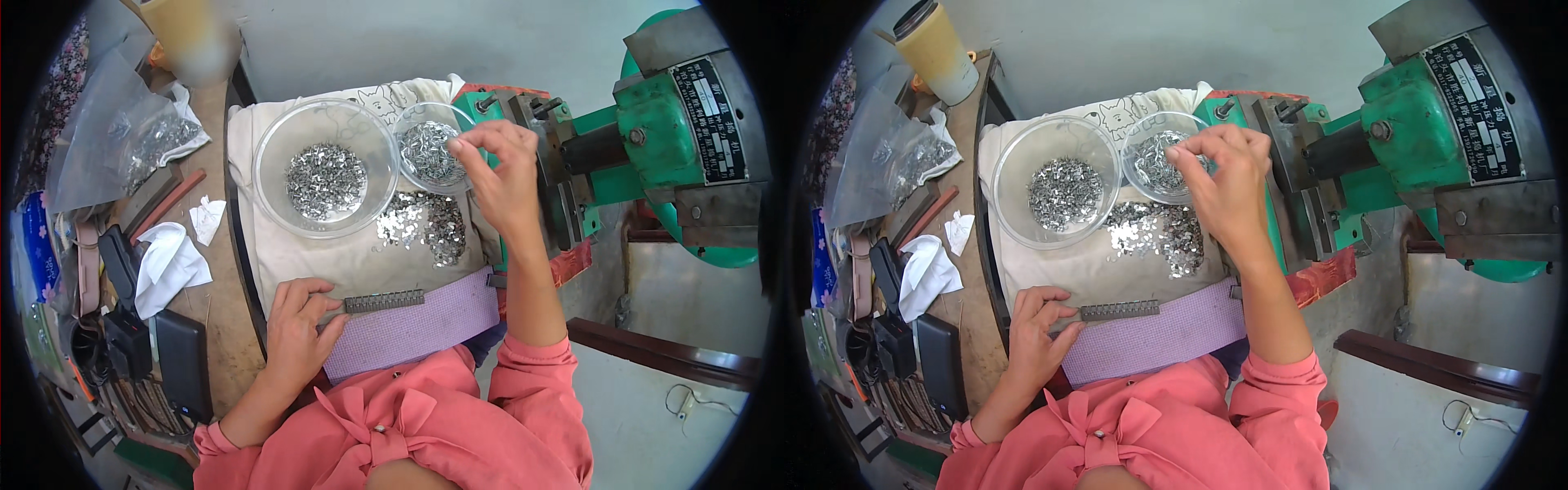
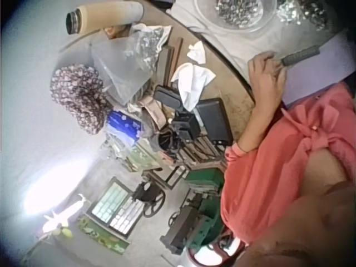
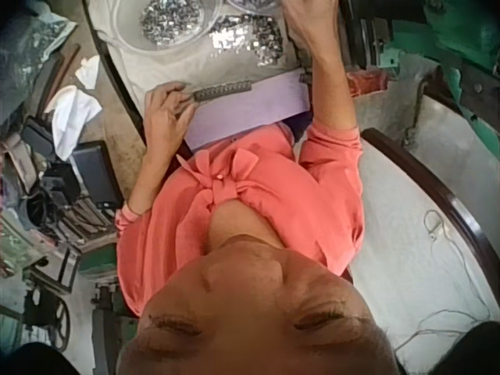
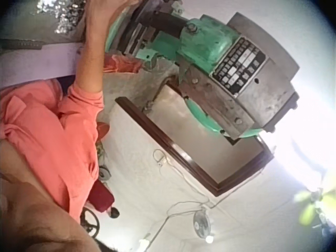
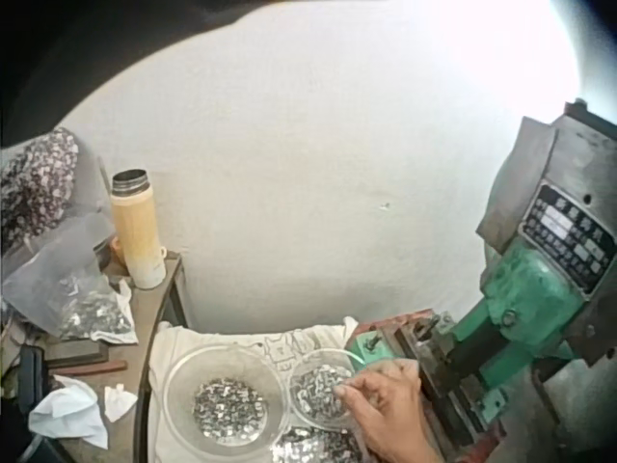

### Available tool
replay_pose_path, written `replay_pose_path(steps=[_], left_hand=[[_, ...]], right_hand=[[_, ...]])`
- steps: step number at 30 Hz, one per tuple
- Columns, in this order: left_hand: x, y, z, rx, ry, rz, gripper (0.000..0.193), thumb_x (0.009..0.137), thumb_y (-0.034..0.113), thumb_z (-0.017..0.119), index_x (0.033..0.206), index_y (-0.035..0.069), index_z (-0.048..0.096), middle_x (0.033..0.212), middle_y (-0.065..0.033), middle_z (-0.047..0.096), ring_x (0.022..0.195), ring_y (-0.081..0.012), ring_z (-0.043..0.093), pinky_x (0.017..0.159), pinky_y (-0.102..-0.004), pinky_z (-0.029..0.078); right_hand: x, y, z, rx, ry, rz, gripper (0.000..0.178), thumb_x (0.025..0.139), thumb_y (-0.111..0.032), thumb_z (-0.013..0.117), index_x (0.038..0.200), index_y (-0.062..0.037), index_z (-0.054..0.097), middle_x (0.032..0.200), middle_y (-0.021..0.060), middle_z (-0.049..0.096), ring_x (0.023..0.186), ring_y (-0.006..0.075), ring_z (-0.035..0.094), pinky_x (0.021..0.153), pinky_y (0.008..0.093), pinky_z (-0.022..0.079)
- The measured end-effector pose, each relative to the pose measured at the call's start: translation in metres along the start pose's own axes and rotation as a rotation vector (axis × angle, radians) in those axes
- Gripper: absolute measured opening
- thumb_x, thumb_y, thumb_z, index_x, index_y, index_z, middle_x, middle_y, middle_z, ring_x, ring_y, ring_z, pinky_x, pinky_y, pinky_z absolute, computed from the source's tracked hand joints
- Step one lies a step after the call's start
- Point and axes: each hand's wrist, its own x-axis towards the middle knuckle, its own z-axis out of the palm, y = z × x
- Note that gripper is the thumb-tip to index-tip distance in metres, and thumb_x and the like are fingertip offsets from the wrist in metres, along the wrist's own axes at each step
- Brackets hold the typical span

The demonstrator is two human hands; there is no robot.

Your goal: The person assembles small silver metal components by hand, placing them into a metal grid-like holder. They then use a green manual press machine to process the assembled components. The person repeatedly picks up components from a container, arranges them in the holder, and operates the press.

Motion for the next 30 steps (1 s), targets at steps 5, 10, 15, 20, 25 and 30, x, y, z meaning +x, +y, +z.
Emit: replay_pose_path(steps=[5,10,15,20,25,30], left_hand=[[0.0,0.0,-0.002,0.015,0.0,0.016,0.024,0.068,0.005,0.081,0.087,0.001,0.067,0.11,-0.0119,0.063,0.102,-0.0322,0.056,0.086,-0.0399,0.047],[-0.002,-0.003,0.0,0.02,0.009,0.013,0.023,0.068,0.005,0.08,0.086,0.002,0.066,0.11,-0.0109,0.063,0.101,-0.0319,0.056,0.086,-0.0401,0.047],[-0.002,-0.002,-0.001,0.021,0.01,0.034,0.021,0.069,0.006,0.08,0.085,0.003,0.066,0.11,-0.0102,0.062,0.101,-0.031,0.056,0.085,-0.0397,0.048],[-0.003,-0.003,0.0,0.038,0.007,0.039,0.021,0.07,0.007,0.08,0.085,0.003,0.066,0.11,-0.0101,0.062,0.101,-0.0311,0.056,0.084,-0.0404,0.048],[-0.003,-0.003,0.0,0.039,0.005,0.039,0.022,0.07,0.009,0.081,0.086,0.004,0.066,0.111,-0.0102,0.062,0.101,-0.0312,0.056,0.084,-0.0407,0.048],[-0.003,-0.002,-0.001,0.051,-0.011,0.03,0.023,0.07,0.009,0.081,0.087,0.004,0.067,0.111,-0.0103,0.062,0.102,-0.0315,0.056,0.086,-0.0411,0.047]], right_hand=[[-0.008,-0.001,0.012,-0.059,-0.106,-0.036,0.013,0.083,-0.021,0.076,0.089,-0.0093,0.078,0.096,0.0043,0.068,0.106,0.0274,0.049,0.094,0.0401,0.039],[-0.059,-0.026,0.006,0.234,-0.31,0.008,0.012,0.078,-0.015,0.079,0.089,-0.0111,0.079,0.095,0.0024,0.065,0.102,0.0252,0.05,0.093,0.0369,0.039],[-0.096,-0.041,0.022,0.294,-0.523,-0.066,0.015,0.073,-0.017,0.082,0.088,-0.015,0.079,0.095,-0.0011,0.063,0.103,0.0244,0.047,0.096,0.0386,0.034],[-0.102,-0.05,0.032,0.232,-0.582,-0.107,0.016,0.072,-0.021,0.083,0.088,-0.0173,0.08,0.098,-0.0035,0.062,0.107,0.0232,0.046,0.096,0.0409,0.03],[-0.103,-0.053,0.035,0.182,-0.625,-0.126,0.016,0.071,-0.022,0.084,0.086,-0.0178,0.08,0.098,-0.0053,0.062,0.107,0.0222,0.046,0.096,0.0413,0.029],[-0.103,-0.055,0.04,0.181,-0.628,-0.108,0.014,0.073,-0.026,0.082,0.083,-0.0173,0.078,0.098,-0.0031,0.061,0.109,0.0243,0.046,0.096,0.044,0.027]])
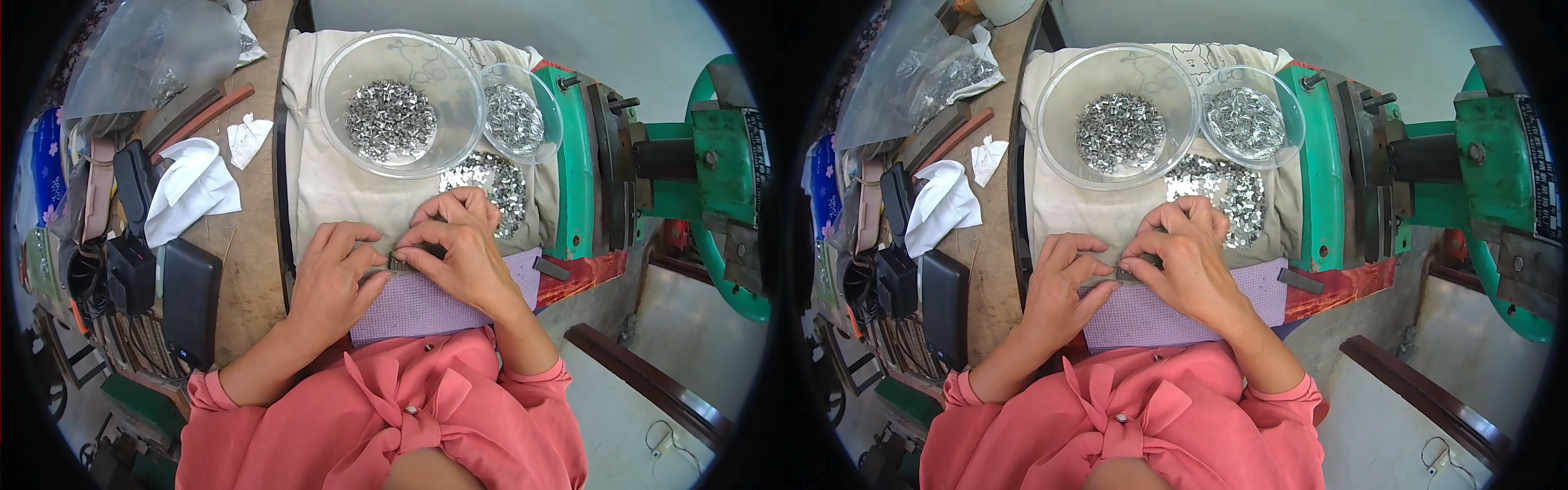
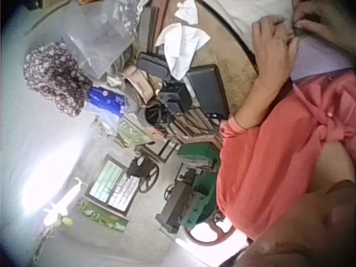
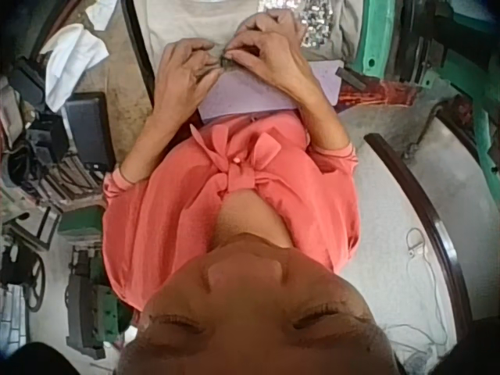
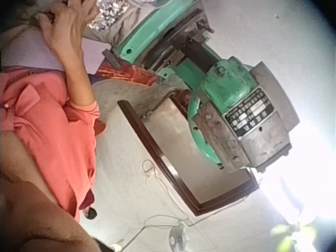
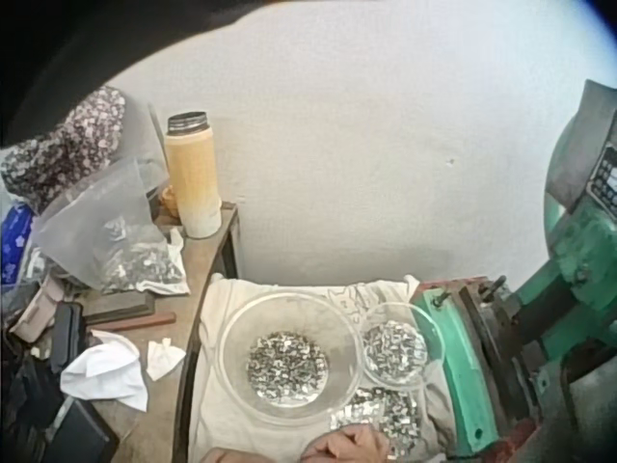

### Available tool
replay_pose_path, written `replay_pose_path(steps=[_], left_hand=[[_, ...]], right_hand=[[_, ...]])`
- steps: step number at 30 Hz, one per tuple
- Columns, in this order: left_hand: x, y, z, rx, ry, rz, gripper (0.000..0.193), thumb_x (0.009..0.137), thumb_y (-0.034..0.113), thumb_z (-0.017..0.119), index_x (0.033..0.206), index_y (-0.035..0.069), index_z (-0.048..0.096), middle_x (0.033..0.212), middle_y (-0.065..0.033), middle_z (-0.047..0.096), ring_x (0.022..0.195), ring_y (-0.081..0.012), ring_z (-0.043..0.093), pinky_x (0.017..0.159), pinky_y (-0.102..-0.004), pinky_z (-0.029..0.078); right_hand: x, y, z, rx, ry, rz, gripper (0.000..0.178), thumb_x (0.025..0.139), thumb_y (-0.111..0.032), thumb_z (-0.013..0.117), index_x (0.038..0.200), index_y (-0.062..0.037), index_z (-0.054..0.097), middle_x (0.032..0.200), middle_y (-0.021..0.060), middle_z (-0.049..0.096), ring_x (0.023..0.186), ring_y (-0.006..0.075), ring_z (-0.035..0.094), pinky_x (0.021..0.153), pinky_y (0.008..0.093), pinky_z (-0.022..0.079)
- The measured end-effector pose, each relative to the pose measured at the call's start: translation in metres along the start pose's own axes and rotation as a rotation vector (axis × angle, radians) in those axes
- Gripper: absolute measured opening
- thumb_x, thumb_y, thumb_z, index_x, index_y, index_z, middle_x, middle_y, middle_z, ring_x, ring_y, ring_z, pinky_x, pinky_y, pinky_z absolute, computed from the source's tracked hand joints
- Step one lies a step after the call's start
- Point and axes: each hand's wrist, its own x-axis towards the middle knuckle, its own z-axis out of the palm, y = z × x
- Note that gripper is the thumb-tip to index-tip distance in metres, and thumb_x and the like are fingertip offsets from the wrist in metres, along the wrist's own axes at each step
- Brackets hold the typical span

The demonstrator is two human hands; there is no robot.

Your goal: The person assembles small silver metal components by hand, placing them into a metal grid-like holder. They then use a green manual press machine to process the assembled components. The person repeatedly picks up components from a container, arranges them in the holder, and operates the press.

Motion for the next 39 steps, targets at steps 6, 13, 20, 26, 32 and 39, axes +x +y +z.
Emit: replay_pose_path(steps=[6,13,20,26,32,39], left_hand=[[0.001,0.0,0.0,-0.007,-0.015,-0.015,0.025,0.07,0.008,0.08,0.091,0.004,0.068,0.112,-0.0104,0.062,0.103,-0.0317,0.056,0.087,-0.0408,0.047],[0.003,0.003,0.001,-0.015,0.011,-0.03,0.028,0.069,0.007,0.08,0.094,0.004,0.068,0.109,-0.0101,0.063,0.102,-0.0308,0.056,0.087,-0.04,0.047],[0.002,0.004,0.002,-0.008,0.004,-0.054,0.025,0.068,0.006,0.081,0.091,0.003,0.071,0.11,-0.0097,0.062,0.102,-0.0292,0.055,0.087,-0.0376,0.046],[0.002,0.007,0.004,-0.03,-0.008,-0.072,0.023,0.068,0.004,0.081,0.089,0.004,0.07,0.111,-0.0098,0.062,0.105,-0.0295,0.054,0.087,-0.0378,0.045],[0.0,0.007,0.008,-0.013,0.01,-0.039,0.02,0.07,0.007,0.08,0.088,0.004,0.07,0.112,-0.0084,0.062,0.105,-0.0294,0.053,0.088,-0.0396,0.044],[-0.002,0.005,0.007,-0.033,0.012,-0.033,0.022,0.069,0.004,0.08,0.088,0.005,0.069,0.111,-0.008,0.063,0.106,-0.0286,0.053,0.092,-0.0377,0.042]], right_hand=[[0.001,-0.001,0.003,-0.018,0.015,-0.015,0.012,0.074,-0.026,0.08,0.08,-0.0169,0.076,0.098,-0.0016,0.06,0.108,0.0259,0.046,0.095,0.0451,0.027],[-0.022,-0.003,-0.023,0.064,0.159,-0.035,0.012,0.072,-0.015,0.081,0.083,-0.0148,0.076,0.092,0.0007,0.062,0.1,0.0247,0.051,0.09,0.0393,0.036],[-0.112,0.033,-0.034,0.272,0.578,0.221,0.015,0.074,0.001,0.078,0.088,-0.0039,0.074,0.085,0.0036,0.063,0.081,0.0178,0.055,0.072,0.0289,0.044],[-0.143,0.068,-0.017,-0.062,0.922,0.363,0.014,0.083,-0.001,0.076,0.097,-0.0024,0.074,0.094,0.005,0.061,0.084,0.0117,0.054,0.063,0.0239,0.043],[-0.151,0.087,-0.015,-0.275,0.781,0.443,0.032,0.082,-0.011,0.078,0.112,-0.0055,0.073,0.113,0.0106,0.065,0.112,0.0288,0.054,0.099,0.0398,0.041],[-0.156,0.091,-0.022,-0.301,0.697,0.429,0.034,0.079,-0.011,0.079,0.113,-0.0078,0.073,0.113,0.0089,0.065,0.111,0.0285,0.054,0.1,0.0397,0.041]])
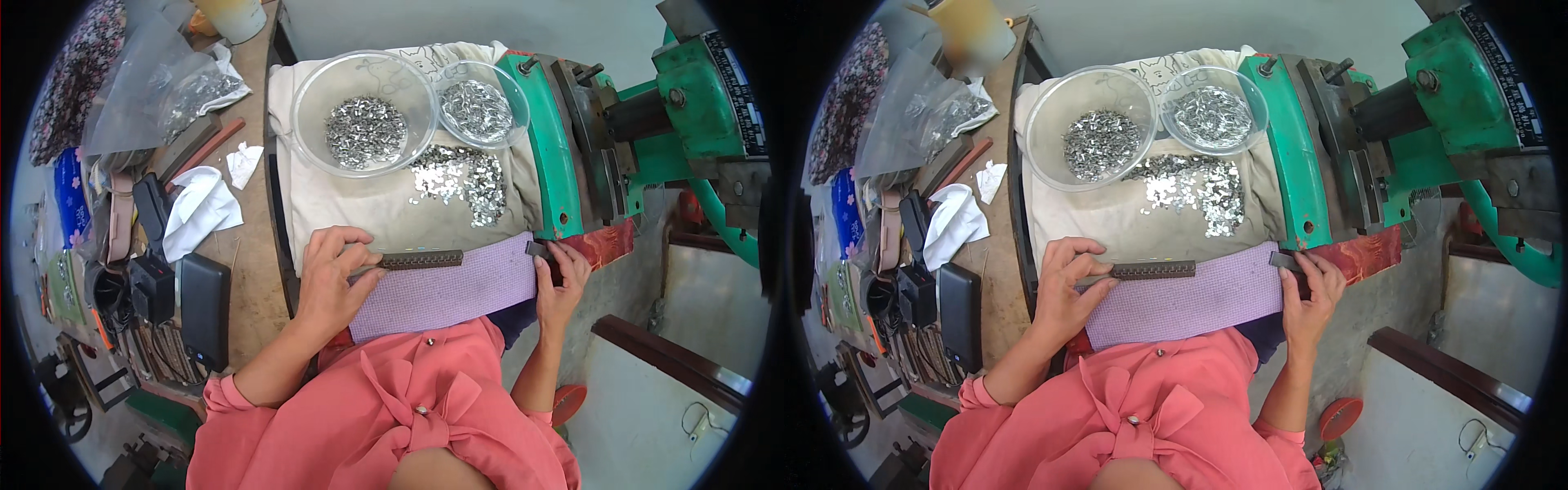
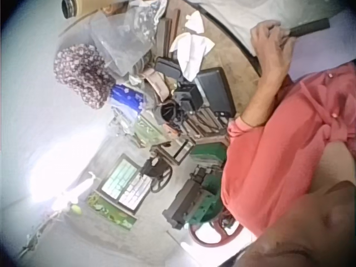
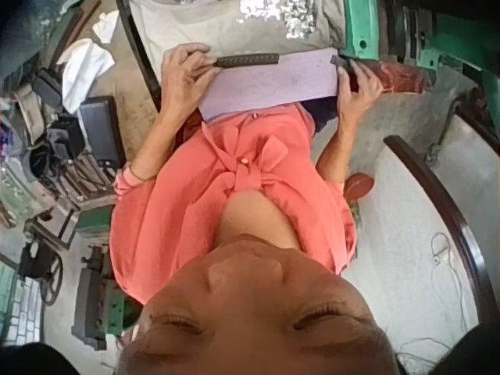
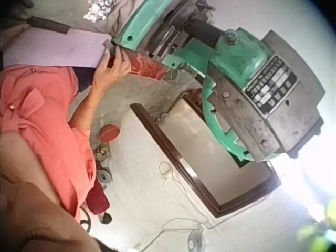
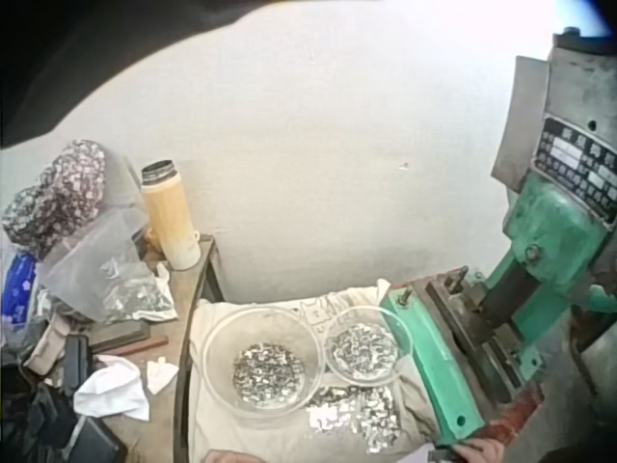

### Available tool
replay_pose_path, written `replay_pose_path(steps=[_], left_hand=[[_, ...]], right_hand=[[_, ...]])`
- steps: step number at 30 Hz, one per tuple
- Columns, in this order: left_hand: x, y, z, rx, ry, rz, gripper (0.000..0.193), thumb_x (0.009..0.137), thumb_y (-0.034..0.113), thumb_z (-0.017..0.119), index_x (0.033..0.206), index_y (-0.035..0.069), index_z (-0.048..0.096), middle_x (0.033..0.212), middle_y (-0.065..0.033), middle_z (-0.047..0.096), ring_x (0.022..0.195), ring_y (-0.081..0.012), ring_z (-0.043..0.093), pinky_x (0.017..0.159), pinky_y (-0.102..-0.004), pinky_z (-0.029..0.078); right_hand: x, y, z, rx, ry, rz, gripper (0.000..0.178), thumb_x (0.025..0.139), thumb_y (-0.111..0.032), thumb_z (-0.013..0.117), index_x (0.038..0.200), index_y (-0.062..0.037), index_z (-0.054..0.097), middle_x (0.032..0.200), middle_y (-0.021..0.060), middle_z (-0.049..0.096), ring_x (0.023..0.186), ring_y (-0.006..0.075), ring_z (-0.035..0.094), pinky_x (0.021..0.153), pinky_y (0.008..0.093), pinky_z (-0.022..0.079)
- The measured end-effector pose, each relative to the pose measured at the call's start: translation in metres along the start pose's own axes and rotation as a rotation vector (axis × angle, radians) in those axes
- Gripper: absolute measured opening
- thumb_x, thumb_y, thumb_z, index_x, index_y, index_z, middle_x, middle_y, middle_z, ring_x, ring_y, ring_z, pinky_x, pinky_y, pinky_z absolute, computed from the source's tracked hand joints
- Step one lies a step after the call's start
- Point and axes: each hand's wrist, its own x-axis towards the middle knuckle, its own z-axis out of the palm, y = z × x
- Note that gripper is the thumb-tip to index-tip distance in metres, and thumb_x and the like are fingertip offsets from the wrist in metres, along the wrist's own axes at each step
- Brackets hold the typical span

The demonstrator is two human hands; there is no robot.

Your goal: The person assembles small silver metal components by hand, placing them into a metal grid-like holder. They then use a green manual press machine to process the assembled components. The person repeatedly picks up components from a container, arranges them in the holder, and operates the press.

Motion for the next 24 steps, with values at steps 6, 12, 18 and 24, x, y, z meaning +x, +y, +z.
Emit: replay_pose_path(steps=[6,12,18,24], left_hand=[[0.0,-0.004,0.001,-0.087,0.001,-0.015,0.022,0.069,0.006,0.079,0.089,0.005,0.07,0.111,-0.0074,0.063,0.107,-0.0278,0.052,0.094,-0.0375,0.041],[-0.001,-0.006,0.002,-0.048,0.001,0.01,0.022,0.069,0.006,0.079,0.089,0.006,0.069,0.111,-0.008,0.062,0.107,-0.0279,0.052,0.093,-0.0376,0.041],[-0.002,-0.008,0.005,-0.018,0.006,0.018,0.023,0.07,0.006,0.079,0.089,0.006,0.067,0.112,-0.009,0.062,0.106,-0.0275,0.052,0.092,-0.0376,0.042],[-0.004,-0.005,0.006,-0.016,0.018,0.015,0.023,0.071,0.005,0.079,0.09,0.006,0.067,0.114,-0.0092,0.062,0.107,-0.0271,0.051,0.094,-0.0372,0.04]], right_hand=[[-0.002,0.011,-0.01,0.004,0.001,0.027,0.035,0.077,-0.012,0.081,0.111,-0.0084,0.074,0.115,0.0093,0.066,0.111,0.028,0.055,0.099,0.0389,0.041],[-0.001,0.011,-0.015,0.027,-0.046,0.012,0.035,0.078,-0.012,0.08,0.112,-0.0076,0.074,0.113,0.0096,0.065,0.111,0.0274,0.055,0.098,0.0387,0.042],[0.002,0.021,-0.024,0.106,-0.067,0.041,0.033,0.077,-0.01,0.08,0.109,-0.0058,0.074,0.111,0.0102,0.065,0.106,0.0269,0.058,0.091,0.0363,0.046],[0.004,0.015,-0.027,0.137,-0.091,0.066,0.031,0.076,-0.008,0.081,0.106,-0.0057,0.074,0.101,0.0083,0.063,0.095,0.024,0.056,0.08,0.034,0.047]])
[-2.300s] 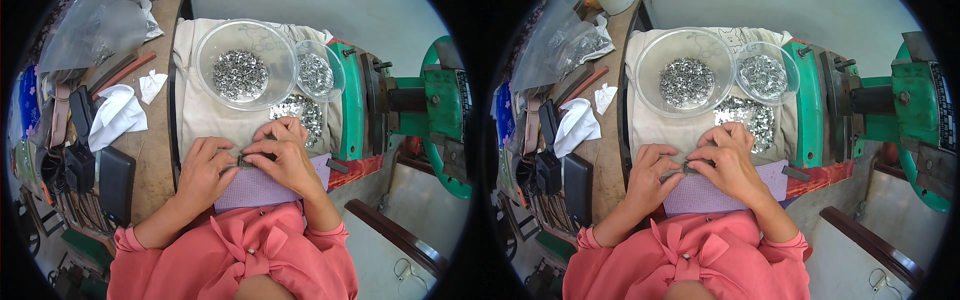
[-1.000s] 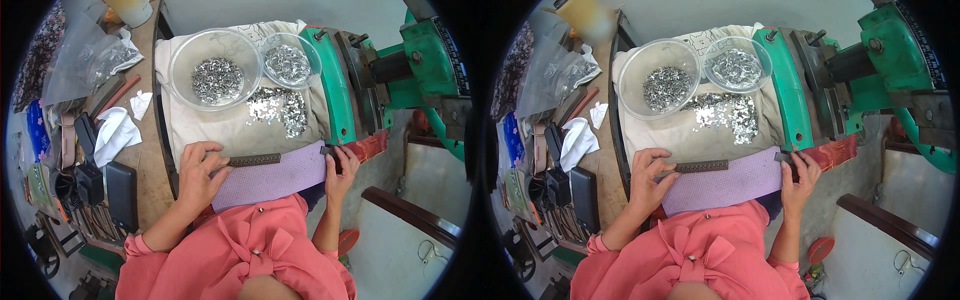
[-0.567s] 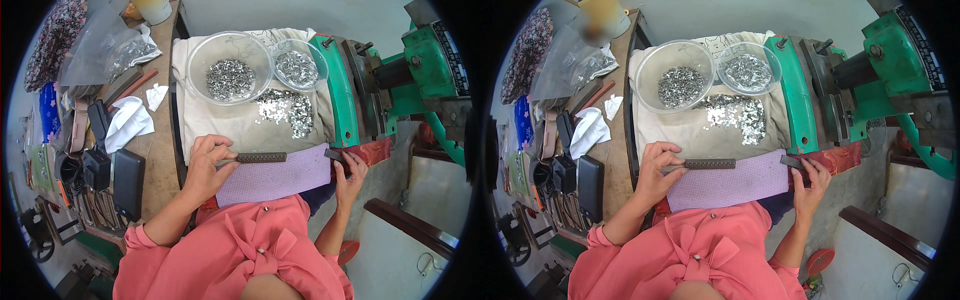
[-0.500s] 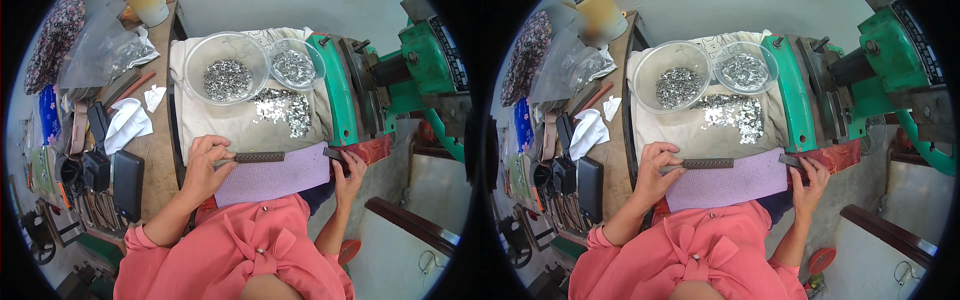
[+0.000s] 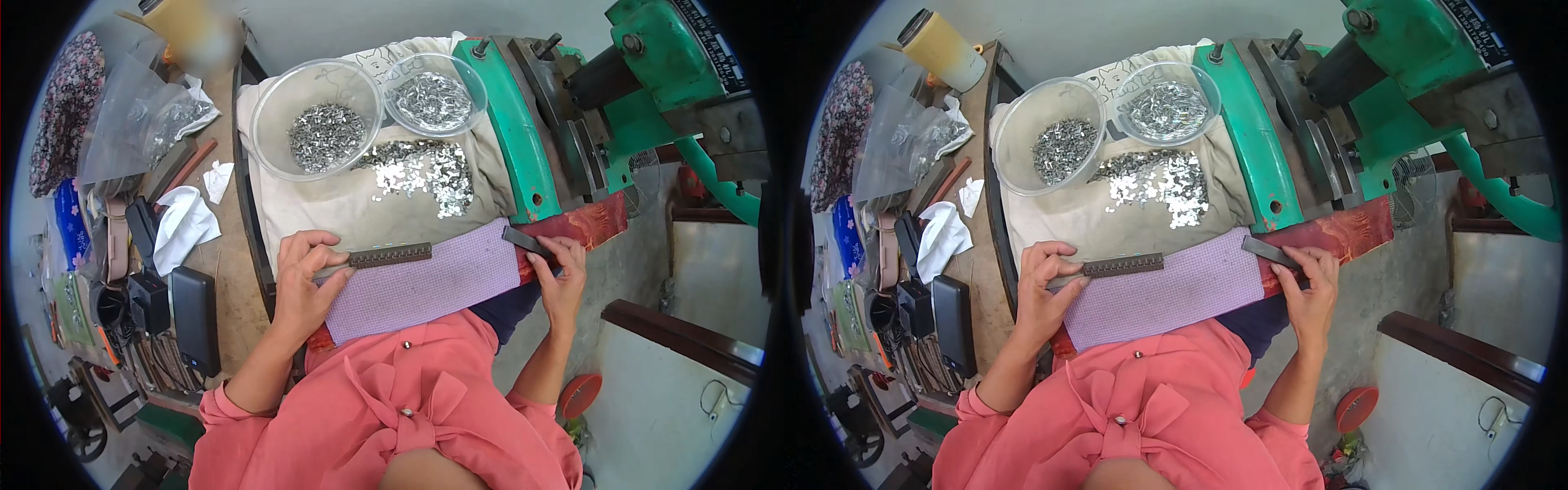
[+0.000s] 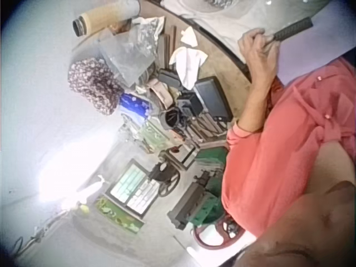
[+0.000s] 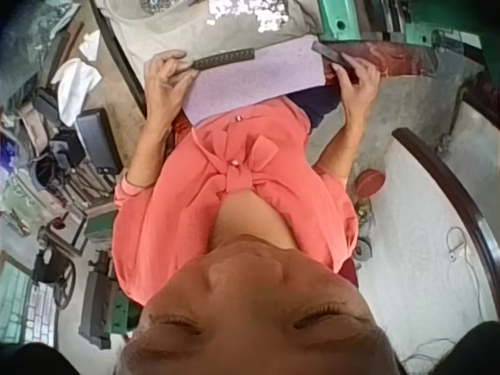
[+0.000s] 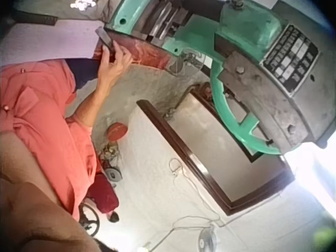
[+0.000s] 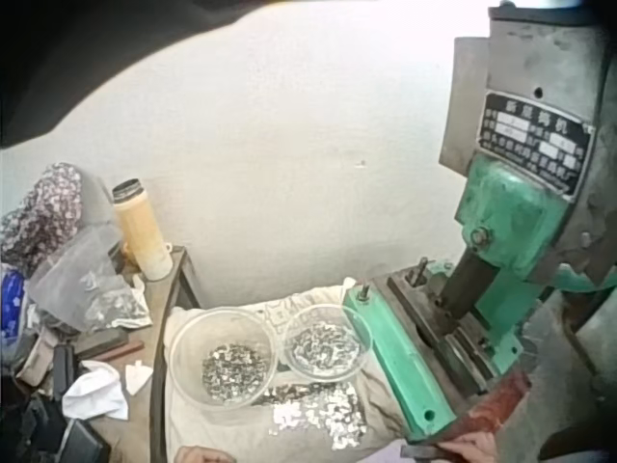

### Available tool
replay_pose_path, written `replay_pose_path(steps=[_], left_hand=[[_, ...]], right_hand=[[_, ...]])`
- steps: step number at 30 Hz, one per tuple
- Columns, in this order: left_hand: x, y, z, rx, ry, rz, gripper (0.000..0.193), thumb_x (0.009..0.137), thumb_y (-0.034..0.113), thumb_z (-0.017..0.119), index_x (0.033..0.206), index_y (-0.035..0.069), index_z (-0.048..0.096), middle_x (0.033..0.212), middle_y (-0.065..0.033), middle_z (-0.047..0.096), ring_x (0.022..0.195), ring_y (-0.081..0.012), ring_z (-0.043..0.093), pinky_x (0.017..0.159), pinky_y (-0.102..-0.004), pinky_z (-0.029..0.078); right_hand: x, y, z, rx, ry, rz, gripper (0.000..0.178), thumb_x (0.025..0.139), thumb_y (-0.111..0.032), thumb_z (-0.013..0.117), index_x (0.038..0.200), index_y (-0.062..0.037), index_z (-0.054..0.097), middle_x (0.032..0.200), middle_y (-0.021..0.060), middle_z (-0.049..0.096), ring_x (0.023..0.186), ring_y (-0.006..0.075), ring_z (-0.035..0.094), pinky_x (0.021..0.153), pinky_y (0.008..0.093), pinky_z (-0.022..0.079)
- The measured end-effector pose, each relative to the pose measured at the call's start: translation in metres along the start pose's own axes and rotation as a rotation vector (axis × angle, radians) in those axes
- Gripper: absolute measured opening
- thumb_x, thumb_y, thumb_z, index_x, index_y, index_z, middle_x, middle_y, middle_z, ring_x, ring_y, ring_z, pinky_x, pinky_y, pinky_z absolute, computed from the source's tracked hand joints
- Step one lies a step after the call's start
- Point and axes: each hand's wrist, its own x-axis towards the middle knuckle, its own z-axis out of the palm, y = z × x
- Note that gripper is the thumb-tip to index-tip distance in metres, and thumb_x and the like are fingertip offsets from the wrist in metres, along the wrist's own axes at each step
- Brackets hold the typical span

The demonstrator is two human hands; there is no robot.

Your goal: The person assembles small silver metal components by hand, placing them into a metal grid-like holder. They then use a green manual press machine to process the assembled components. The person repeatedly picks up components from a container, arranges them in the holder, and operates the press.

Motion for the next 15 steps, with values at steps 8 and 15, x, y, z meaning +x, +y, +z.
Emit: replay_pose_path(steps=[8,15], left_hand=[[-0.0009,0.0014,0.0013,0.029,0.008,-0.016,0.021,0.071,0.006,0.079,0.09,0.006,0.069,0.114,-0.0086,0.062,0.107,-0.029,0.052,0.094,-0.0398,0.04],[-0.0012,0.0019,0.0016,0.038,0.009,-0.014,0.022,0.071,0.006,0.08,0.09,0.006,0.069,0.114,-0.0085,0.062,0.107,-0.0293,0.052,0.094,-0.0399,0.04]], right_hand=[[-0.0001,0.005,-0.0005,-0.001,-0.003,-0.027,0.031,0.074,-0.008,0.081,0.104,-0.0063,0.075,0.096,0.0076,0.062,0.092,0.0237,0.056,0.077,0.0335,0.046],[0.0007,0.0057,-0.0008,0.005,-0.01,-0.029,0.03,0.074,-0.007,0.081,0.104,-0.0062,0.075,0.095,0.0082,0.062,0.092,0.0242,0.057,0.078,0.0343,0.046]])
